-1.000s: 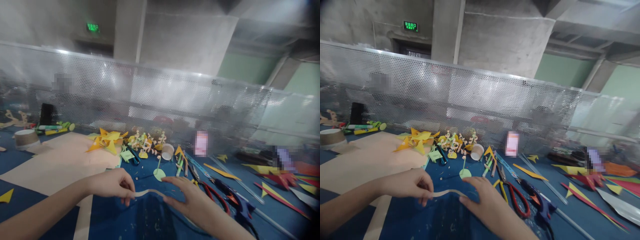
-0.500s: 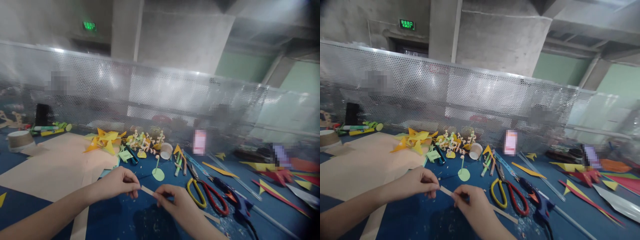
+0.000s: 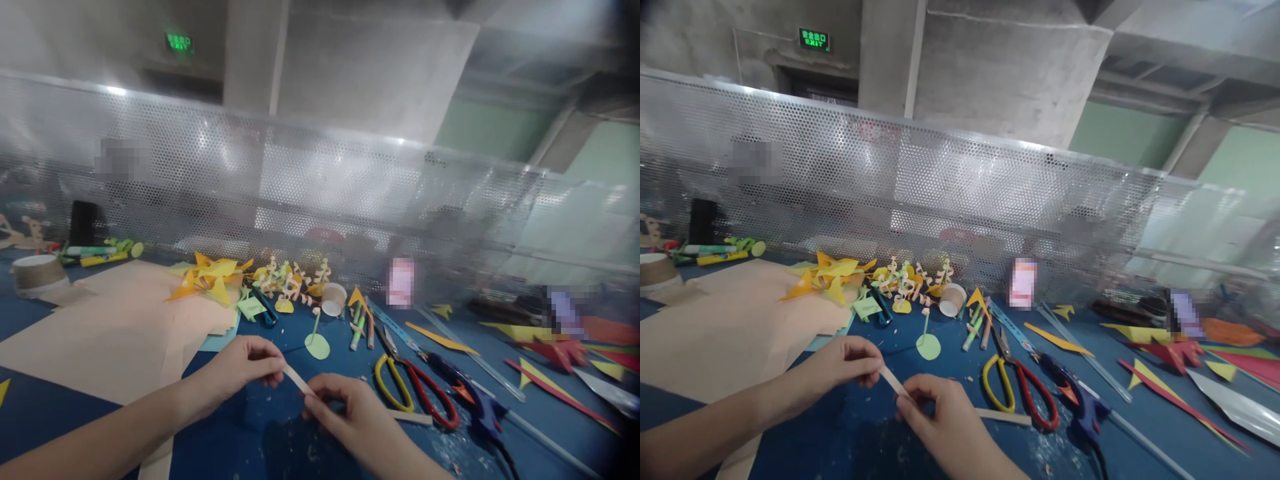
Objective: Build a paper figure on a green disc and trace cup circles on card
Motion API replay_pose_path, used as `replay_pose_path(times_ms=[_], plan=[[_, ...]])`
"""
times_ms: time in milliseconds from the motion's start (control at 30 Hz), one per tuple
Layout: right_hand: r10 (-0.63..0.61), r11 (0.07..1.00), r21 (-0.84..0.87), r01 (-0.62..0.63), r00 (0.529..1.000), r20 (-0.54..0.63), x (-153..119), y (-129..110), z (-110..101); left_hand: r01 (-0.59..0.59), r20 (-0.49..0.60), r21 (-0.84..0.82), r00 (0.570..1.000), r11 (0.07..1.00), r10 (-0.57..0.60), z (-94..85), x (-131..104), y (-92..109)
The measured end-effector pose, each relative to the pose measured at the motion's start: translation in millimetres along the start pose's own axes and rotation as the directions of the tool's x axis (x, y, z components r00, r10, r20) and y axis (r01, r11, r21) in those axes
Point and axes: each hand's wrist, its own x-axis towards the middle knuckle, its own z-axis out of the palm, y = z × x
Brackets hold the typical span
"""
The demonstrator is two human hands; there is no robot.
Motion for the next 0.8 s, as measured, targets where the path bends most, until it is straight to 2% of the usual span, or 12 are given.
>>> replay_pose_path(times_ms=[100, 200, 300, 467, 567, 633, 667, 733, 800], plan=[[0.114, 0.963, 0.241, -0.125, 0.992, 0.056, -2, 0, 6, 0.018, -0.025, -0.150, 0.999, 0.988, -0.022, 5.3, -3, 5], [0.186, 0.890, 0.411, -0.198, 0.980, 0.069, -2, -2, 10, 0.056, 0.009, -0.299, 0.998, 0.953, -0.056, 11.7, -6, 8], [0.225, 0.848, 0.473, -0.240, 0.970, 0.088, -1, -5, 11, 0.066, 0.012, -0.341, 0.998, 0.938, -0.066, 17.4, -10, 9], [0.257, 0.822, 0.485, -0.299, 0.954, 0.152, -3, -8, 14, 0.049, 0.009, -0.288, 0.999, 0.956, -0.049, 23.7, -14, 10], [0.218, 0.913, 0.311, -0.266, 0.959, 0.179, -4, -10, 7, 0.017, -0.009, -0.223, 1.000, 0.975, -0.020, 23.5, -11, 10], [0.135, 0.987, 0.072, -0.143, 0.985, 0.108, -4, -10, -8, -0.015, -0.026, -0.093, 1.000, 0.996, 0.013, 20.5, -3, 10], [0.084, 0.994, -0.074, -0.081, 0.996, 0.043, -3, -9, -19, -0.038, -0.024, 0.011, 0.999, 0.999, 0.039, 18.1, 3, 10], [0.029, 0.929, -0.364, -0.067, 0.994, -0.108, -4, -3, -48, -0.134, 0.021, 0.268, 0.991, 0.954, 0.133, 12.4, 16, 8], [0.057, 0.781, -0.592, -0.199, 0.967, -0.250, -9, 9, -83, -0.199, 0.080, 0.449, 0.980, 0.871, 0.183, 7.3, 32, 5]])
